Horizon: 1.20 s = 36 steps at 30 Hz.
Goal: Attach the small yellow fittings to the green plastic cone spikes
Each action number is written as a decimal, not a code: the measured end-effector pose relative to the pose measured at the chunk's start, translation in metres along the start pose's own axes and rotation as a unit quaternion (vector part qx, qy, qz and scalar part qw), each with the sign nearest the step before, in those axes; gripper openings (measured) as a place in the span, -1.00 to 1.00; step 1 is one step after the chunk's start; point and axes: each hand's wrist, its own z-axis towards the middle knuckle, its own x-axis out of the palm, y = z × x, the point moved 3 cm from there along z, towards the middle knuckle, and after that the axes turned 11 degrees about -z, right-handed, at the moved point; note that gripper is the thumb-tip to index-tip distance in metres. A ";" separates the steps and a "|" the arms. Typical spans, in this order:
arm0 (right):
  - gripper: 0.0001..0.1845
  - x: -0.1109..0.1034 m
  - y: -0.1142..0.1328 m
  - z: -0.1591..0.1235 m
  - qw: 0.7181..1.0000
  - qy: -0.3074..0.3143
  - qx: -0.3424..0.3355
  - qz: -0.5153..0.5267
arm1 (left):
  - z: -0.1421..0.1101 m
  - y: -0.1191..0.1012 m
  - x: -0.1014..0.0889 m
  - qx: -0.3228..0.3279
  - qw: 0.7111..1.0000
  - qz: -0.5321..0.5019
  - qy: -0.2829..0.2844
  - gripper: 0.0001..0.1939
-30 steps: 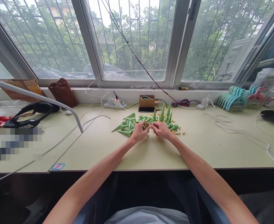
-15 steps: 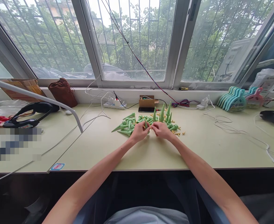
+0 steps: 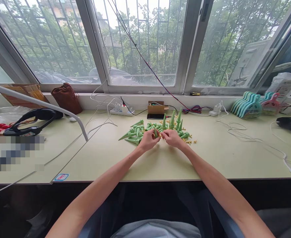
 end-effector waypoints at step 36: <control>-0.55 -0.009 0.005 -0.004 0.993 -0.095 -0.004 0.073 | -0.003 -0.014 0.000 0.233 0.968 0.076 -0.044 -0.87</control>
